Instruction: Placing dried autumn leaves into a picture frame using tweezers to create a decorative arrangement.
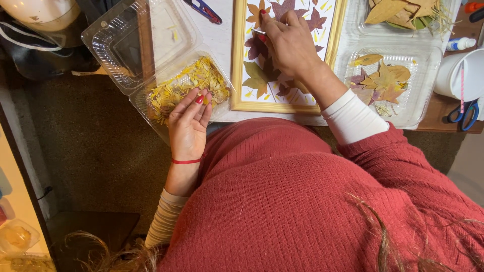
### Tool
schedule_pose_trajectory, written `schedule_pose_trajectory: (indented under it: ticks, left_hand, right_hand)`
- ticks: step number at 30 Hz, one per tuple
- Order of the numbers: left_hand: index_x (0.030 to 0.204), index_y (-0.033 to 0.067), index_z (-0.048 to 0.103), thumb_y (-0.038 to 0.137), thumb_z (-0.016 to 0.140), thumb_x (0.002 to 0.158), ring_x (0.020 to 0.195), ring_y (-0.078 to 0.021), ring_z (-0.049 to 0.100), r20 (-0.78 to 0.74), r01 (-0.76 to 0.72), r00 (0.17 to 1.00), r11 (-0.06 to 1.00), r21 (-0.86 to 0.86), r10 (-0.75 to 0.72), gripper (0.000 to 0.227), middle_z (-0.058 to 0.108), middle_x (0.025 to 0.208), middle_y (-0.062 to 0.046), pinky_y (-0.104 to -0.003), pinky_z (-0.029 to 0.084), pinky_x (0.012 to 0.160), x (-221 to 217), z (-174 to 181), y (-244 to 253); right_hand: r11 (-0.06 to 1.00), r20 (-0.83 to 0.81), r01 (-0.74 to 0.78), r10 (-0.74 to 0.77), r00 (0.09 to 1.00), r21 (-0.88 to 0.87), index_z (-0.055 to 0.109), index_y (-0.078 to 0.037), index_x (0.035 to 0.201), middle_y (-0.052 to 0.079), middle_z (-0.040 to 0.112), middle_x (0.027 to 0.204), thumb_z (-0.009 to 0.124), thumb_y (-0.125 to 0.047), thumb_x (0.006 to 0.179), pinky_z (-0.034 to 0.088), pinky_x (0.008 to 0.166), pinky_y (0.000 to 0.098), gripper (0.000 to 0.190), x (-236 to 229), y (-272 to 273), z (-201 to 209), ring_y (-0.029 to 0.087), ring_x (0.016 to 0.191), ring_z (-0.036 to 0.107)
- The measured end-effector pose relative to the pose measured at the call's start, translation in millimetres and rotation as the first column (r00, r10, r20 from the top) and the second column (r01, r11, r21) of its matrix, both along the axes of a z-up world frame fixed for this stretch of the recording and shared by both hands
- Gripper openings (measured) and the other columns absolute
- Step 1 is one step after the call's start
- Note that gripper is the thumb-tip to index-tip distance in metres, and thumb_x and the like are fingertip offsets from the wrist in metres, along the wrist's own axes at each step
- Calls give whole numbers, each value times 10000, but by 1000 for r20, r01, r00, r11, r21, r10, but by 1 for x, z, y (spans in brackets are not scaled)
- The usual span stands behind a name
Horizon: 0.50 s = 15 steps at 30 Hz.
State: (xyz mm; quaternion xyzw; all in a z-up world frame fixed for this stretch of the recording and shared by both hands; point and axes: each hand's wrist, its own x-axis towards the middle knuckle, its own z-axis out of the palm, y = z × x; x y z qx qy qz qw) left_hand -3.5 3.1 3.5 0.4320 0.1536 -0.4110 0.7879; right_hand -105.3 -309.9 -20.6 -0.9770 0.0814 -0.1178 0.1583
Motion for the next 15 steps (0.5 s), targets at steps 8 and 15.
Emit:
schedule_pose_trajectory:
  ticks: [8, 15]
  left_hand:
    - [1304, -48, 631, -24, 600, 999, 1138, -263, 714, 2, -7, 1000, 1000, -3, 7, 308, 705, 1247, -196, -346, 618, 950, 0, 0, 1]
    - [1301, -48, 634, -32, 595, 1005, 1139, -266, 714, -3, 26, 1000, 999, -24, -26, 299, 704, 1254, -204, -353, 620, 957, 0, -2, -5]
  right_hand:
    - [989, -13, 104, -103, 995, 101, 581, 92, 1415, 154, 714, 1055, 653, -96, 1102, 445, 917, 450, 373, -40, -11, 36, 336, 994, 521]
    - [993, -33, 103, -101, 994, 64, 575, 58, 1442, 168, 715, 1068, 658, -100, 1047, 436, 917, 459, 434, -50, 0, 40, 353, 990, 520]
